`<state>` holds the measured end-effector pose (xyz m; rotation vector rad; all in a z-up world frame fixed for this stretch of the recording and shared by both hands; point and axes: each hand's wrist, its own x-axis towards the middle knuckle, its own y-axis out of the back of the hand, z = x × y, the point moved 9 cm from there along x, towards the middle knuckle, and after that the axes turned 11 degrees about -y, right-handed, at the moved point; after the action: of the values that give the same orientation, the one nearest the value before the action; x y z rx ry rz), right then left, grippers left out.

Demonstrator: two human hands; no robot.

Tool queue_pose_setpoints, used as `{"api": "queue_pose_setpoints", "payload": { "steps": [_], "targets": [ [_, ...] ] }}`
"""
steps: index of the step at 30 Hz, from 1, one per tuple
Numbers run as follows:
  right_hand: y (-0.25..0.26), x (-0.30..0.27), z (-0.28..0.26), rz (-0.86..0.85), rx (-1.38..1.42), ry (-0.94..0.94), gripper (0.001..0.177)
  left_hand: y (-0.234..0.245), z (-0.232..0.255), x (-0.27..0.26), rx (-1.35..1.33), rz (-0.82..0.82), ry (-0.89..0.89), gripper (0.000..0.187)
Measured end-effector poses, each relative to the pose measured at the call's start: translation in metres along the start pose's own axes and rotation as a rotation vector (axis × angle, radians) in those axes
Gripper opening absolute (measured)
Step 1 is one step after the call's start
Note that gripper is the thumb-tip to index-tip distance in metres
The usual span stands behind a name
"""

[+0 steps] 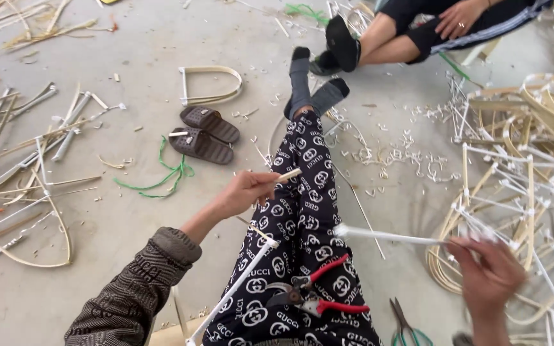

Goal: The recorder is sitting on the floor, assembling wooden/bamboo furniture components by wrapping joints with white plastic strips and cutting the excess.

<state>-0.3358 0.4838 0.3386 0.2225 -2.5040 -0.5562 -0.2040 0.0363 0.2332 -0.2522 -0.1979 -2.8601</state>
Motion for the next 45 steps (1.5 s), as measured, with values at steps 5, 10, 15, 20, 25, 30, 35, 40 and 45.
{"api": "queue_pose_setpoints", "payload": {
  "steps": [5,10,15,20,25,30,35,40,45],
  "targets": [
    [-0.085,0.01,-0.111,-0.272,0.038,0.241,0.024,-0.079,0.029,-0.002,-0.058,-0.23,0.056,0.033],
    [-0.128,0.002,-0.154,-0.345,0.013,0.485,0.024,-0.12,0.058,-0.014,-0.007,-0.464,0.081,0.039],
    [-0.134,-0.004,-0.135,-0.308,0.043,0.431,0.02,-0.127,0.066,-0.017,-0.001,-0.485,0.042,0.039],
    [-0.136,-0.003,-0.12,-0.341,0.083,0.345,0.018,-0.134,0.06,-0.013,-0.081,-0.47,0.072,0.036],
    [-0.131,0.004,-0.134,-0.347,0.087,0.341,0.02,-0.135,0.06,-0.014,-0.088,-0.467,0.109,0.033],
    [-0.136,0.006,-0.117,-0.385,0.102,0.298,0.018,-0.136,0.053,-0.013,-0.151,-0.449,0.117,0.033],
    [-0.141,0.004,-0.099,-0.445,0.133,0.225,0.018,-0.141,0.05,-0.017,-0.262,-0.475,0.13,0.033],
    [-0.146,0.0,-0.095,-0.491,0.206,0.184,0.017,-0.143,0.048,-0.018,-0.267,-0.467,0.128,0.032],
    [-0.142,0.0,-0.102,-0.446,0.199,0.2,0.018,-0.144,0.051,-0.02,-0.295,-0.482,0.102,0.033]
  ]
}}
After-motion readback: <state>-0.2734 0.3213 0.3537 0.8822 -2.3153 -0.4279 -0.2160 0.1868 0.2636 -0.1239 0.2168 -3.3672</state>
